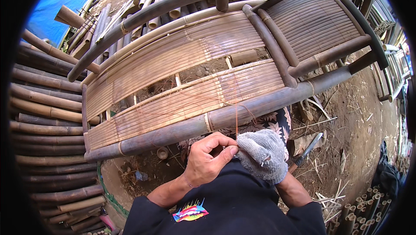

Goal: The person secures bamboo slats to a bench frame by weaving twine through them, using a knife to trim a bamboo pole during the process.

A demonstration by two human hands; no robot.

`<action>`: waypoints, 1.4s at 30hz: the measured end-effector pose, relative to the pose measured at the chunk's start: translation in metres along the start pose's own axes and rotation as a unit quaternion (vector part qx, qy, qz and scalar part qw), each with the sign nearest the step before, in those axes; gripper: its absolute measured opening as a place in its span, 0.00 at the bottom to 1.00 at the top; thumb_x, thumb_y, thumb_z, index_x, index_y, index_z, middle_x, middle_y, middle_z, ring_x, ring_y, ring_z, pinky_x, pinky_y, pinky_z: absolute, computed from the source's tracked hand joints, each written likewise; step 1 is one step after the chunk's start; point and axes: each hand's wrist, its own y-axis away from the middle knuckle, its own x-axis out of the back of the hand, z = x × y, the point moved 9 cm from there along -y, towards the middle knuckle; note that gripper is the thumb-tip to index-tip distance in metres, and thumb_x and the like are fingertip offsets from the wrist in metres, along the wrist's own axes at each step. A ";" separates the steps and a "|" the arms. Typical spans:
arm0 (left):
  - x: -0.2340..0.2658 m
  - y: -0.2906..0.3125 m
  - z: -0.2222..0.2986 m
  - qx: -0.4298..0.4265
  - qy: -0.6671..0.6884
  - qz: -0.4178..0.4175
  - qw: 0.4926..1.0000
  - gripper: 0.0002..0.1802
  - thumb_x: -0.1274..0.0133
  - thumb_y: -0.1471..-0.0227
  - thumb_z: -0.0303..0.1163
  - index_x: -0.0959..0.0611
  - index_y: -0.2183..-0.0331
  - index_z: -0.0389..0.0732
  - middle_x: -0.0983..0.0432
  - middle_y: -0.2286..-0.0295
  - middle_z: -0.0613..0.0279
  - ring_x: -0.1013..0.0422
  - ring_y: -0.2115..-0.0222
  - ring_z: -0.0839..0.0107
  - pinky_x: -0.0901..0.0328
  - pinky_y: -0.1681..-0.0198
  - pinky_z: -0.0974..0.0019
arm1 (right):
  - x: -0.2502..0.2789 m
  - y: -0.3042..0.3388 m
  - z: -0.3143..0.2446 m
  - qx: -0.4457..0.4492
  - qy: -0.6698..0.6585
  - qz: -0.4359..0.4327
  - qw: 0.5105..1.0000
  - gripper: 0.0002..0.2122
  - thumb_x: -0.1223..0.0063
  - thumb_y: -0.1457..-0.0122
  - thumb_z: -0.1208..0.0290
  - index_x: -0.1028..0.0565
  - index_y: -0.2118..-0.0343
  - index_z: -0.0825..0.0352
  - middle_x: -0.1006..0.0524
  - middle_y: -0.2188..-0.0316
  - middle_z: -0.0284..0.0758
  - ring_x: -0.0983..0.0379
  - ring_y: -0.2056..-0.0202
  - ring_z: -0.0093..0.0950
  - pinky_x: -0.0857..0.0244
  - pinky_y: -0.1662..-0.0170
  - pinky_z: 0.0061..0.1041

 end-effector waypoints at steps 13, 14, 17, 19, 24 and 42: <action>0.006 -0.003 -0.025 0.068 0.157 -0.057 0.984 0.08 0.43 0.43 0.24 0.15 0.62 0.33 0.23 0.67 0.63 0.28 0.65 0.79 0.34 0.62 0.73 | -0.001 0.006 -0.008 0.034 0.004 -0.038 0.999 0.12 0.34 0.62 0.72 0.24 0.72 0.57 0.29 0.82 0.29 0.30 0.78 0.33 0.41 0.72 0.33; -0.002 -0.003 -0.008 0.005 0.056 -0.087 0.995 0.09 0.43 0.44 0.22 0.15 0.60 0.33 0.23 0.65 0.61 0.28 0.62 0.76 0.34 0.60 0.73 | -0.004 0.008 -0.010 0.043 -0.002 -0.053 0.998 0.12 0.34 0.60 0.72 0.23 0.71 0.57 0.27 0.80 0.29 0.29 0.77 0.33 0.40 0.72 0.32; -0.017 -0.001 0.025 -0.135 -0.151 -0.084 0.976 0.10 0.41 0.48 0.19 0.15 0.61 0.35 0.24 0.66 0.56 0.25 0.66 0.67 0.30 0.63 0.68 | 0.015 -0.006 -0.005 -0.028 -0.005 0.005 1.000 0.10 0.34 0.54 0.73 0.21 0.67 0.58 0.23 0.76 0.31 0.27 0.73 0.34 0.37 0.70 0.32; -0.010 -0.003 0.032 -0.167 -0.159 -0.056 0.971 0.08 0.41 0.48 0.20 0.16 0.62 0.35 0.23 0.67 0.56 0.25 0.68 0.68 0.30 0.66 0.68 | 0.015 -0.008 0.018 -0.117 -0.091 0.012 0.989 0.11 0.36 0.51 0.74 0.21 0.62 0.63 0.22 0.69 0.35 0.26 0.68 0.36 0.33 0.65 0.34; -0.001 -0.012 0.029 -0.134 -0.132 -0.028 0.982 0.06 0.40 0.47 0.21 0.16 0.65 0.34 0.22 0.68 0.56 0.25 0.71 0.68 0.30 0.67 0.69 | -0.005 -0.012 0.022 -0.073 -0.112 -0.022 0.991 0.17 0.37 0.49 0.75 0.22 0.54 0.64 0.21 0.58 0.38 0.25 0.58 0.38 0.35 0.52 0.36; -0.005 -0.007 0.007 -0.064 -0.116 -0.057 0.989 0.06 0.41 0.45 0.25 0.19 0.66 0.33 0.22 0.68 0.57 0.25 0.68 0.71 0.31 0.64 0.71 | 0.004 0.008 0.016 -0.110 -0.013 0.076 0.991 0.12 0.37 0.50 0.77 0.23 0.61 0.63 0.22 0.65 0.37 0.25 0.62 0.38 0.33 0.58 0.37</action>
